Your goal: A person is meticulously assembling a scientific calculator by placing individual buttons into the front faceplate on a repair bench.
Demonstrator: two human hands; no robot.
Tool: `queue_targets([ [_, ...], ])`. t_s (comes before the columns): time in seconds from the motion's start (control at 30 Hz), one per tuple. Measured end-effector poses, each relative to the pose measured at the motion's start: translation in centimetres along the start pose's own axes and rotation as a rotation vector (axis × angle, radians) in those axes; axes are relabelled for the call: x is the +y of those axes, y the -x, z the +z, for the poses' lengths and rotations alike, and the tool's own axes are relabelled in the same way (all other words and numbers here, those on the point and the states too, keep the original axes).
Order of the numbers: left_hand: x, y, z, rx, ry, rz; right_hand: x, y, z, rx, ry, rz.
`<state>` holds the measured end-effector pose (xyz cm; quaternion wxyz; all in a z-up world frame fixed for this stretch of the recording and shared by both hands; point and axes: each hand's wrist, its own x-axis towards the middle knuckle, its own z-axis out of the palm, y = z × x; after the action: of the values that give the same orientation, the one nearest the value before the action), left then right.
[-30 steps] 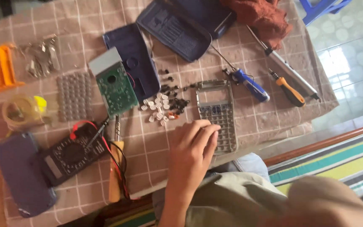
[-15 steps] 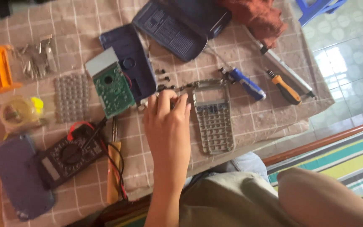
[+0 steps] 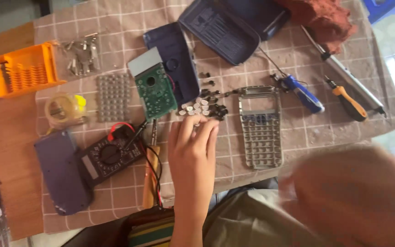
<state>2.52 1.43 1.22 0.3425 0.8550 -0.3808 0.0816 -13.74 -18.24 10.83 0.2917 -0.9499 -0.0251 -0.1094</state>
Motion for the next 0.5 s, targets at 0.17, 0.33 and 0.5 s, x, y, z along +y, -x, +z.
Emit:
queue_targets([
  [0.17, -0.5, 0.6, -0.2, 0.003, 0.104, -0.017, -1.9, -6.5, 6.8, 0.033, 0.02, -0.035],
  [0.33, -0.3, 0.9, -0.1, 0.118, 0.24, -0.063, -0.7, -7.3, 9.4, -0.051, 0.069, -0.001],
  [0.5, -0.5, 0.9, -0.3, -0.038, 0.056, -0.132, -0.6, -8.4, 11.4, -0.013, 0.116, -0.181],
])
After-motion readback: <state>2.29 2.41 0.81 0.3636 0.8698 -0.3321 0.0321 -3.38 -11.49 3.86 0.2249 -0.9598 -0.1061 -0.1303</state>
